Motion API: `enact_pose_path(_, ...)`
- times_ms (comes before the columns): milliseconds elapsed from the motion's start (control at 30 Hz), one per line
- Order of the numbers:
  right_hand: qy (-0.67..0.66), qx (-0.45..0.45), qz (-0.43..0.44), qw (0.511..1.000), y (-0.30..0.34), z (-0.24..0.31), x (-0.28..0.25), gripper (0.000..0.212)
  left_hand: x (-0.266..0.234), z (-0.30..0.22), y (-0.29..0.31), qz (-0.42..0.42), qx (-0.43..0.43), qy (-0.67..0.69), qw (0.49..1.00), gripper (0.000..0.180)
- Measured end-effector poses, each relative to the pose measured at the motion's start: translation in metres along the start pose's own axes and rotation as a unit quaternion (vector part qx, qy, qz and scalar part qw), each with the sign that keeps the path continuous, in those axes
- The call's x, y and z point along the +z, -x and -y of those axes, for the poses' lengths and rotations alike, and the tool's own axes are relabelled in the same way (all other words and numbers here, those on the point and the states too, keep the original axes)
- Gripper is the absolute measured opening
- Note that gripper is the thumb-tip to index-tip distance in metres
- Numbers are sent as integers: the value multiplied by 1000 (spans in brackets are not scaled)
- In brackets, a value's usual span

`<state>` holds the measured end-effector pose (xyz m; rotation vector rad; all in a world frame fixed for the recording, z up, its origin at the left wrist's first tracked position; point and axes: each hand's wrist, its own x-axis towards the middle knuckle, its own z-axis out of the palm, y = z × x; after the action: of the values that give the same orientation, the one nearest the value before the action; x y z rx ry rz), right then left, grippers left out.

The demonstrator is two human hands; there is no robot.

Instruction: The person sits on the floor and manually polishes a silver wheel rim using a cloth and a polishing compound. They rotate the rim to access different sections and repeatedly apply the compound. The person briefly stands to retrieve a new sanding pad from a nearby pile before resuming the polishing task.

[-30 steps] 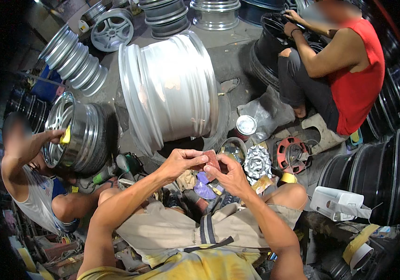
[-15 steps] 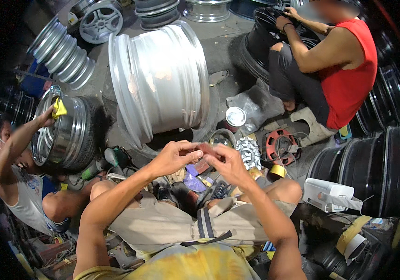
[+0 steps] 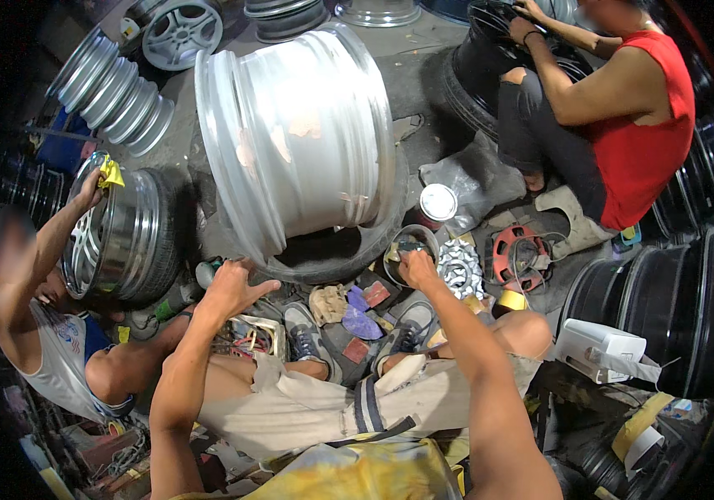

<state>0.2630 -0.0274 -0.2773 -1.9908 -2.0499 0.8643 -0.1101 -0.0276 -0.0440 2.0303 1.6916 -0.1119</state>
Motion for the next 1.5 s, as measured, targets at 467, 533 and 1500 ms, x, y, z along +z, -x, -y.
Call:
enact_pose_path(467, -41, 23, -95, 994, 2, 12, -24, 23, 10, 9, -33, -24, 7, 192, 981, 29)
enact_pose_path(533, -87, 56, -108, 989, 10, 33, -68, 23, 9, 10, -36, -28, 11, 162, 986, 32)
enact_pose_path(1500, -39, -345, -412, 843, -33, 281, -183, 32, -194, -30, -186, -257, -44, 537, 803, 48)
